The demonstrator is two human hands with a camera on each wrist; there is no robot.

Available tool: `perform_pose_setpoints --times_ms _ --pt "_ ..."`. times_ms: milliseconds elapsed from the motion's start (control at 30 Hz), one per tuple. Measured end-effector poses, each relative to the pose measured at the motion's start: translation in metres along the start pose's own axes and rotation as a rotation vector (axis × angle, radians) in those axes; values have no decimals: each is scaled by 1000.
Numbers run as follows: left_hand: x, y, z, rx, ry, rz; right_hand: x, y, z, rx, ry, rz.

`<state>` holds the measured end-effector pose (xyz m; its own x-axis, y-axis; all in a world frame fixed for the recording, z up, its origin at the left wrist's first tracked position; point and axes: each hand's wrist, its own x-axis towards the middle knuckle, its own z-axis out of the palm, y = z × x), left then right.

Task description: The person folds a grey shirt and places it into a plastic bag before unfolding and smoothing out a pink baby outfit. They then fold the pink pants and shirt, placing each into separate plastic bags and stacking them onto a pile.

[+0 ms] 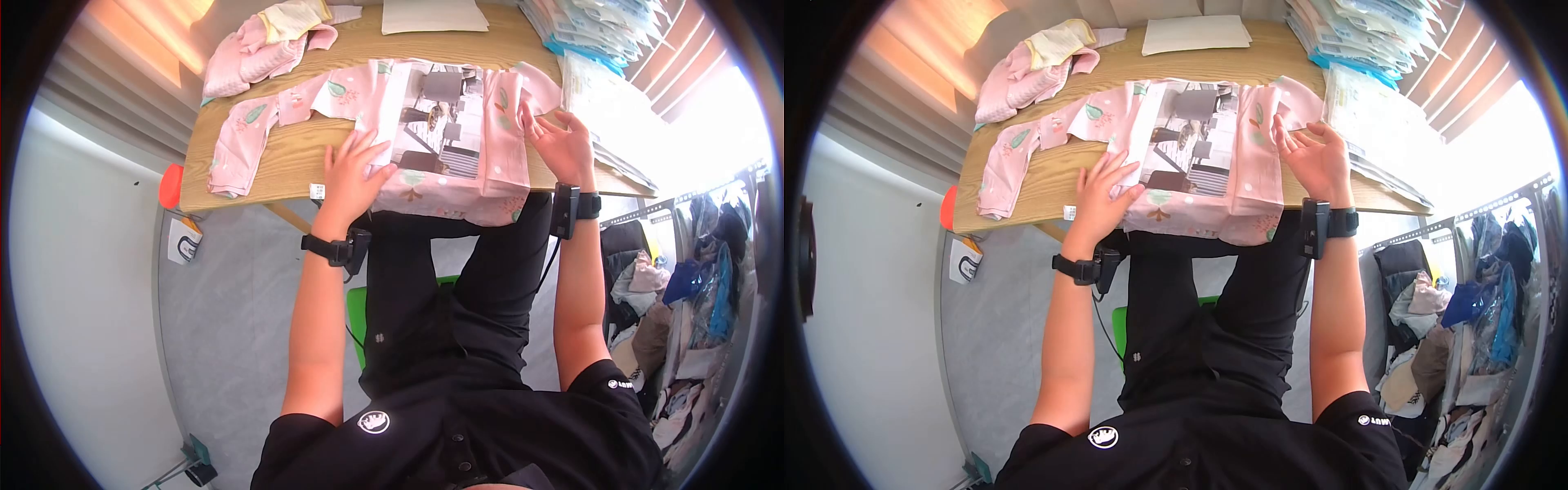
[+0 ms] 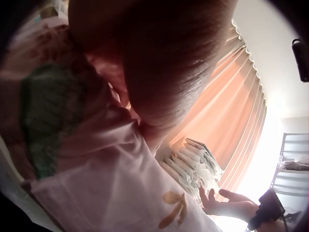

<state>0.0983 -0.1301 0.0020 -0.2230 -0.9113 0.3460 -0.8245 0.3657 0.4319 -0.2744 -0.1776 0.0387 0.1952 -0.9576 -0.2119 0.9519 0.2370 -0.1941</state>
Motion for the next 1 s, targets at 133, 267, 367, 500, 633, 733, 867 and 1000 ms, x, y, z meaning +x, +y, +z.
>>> perform_pose_setpoints --times_ms 133,267,367,500,633,733,867,1000 --pt "0 1 0 -3 5 1 12 -3 -6 69 -37 156" --pt "-1 2 -1 -2 -11 -20 23 6 -3 111 -8 243" --pt "0 1 -1 0 -9 -17 34 10 -6 33 -127 254" --pt "-1 1 -1 -8 -7 -15 32 27 21 -132 -177 197" --pt "0 2 -2 -1 -10 -6 56 43 25 -315 -240 193" --pt "0 4 -3 -9 -15 -15 66 81 40 -738 -233 123" --pt "-1 -1 1 4 -14 4 25 146 73 -1471 -432 143" --pt "-2 -13 6 60 -22 33 -1 171 63 -1752 -647 -41"
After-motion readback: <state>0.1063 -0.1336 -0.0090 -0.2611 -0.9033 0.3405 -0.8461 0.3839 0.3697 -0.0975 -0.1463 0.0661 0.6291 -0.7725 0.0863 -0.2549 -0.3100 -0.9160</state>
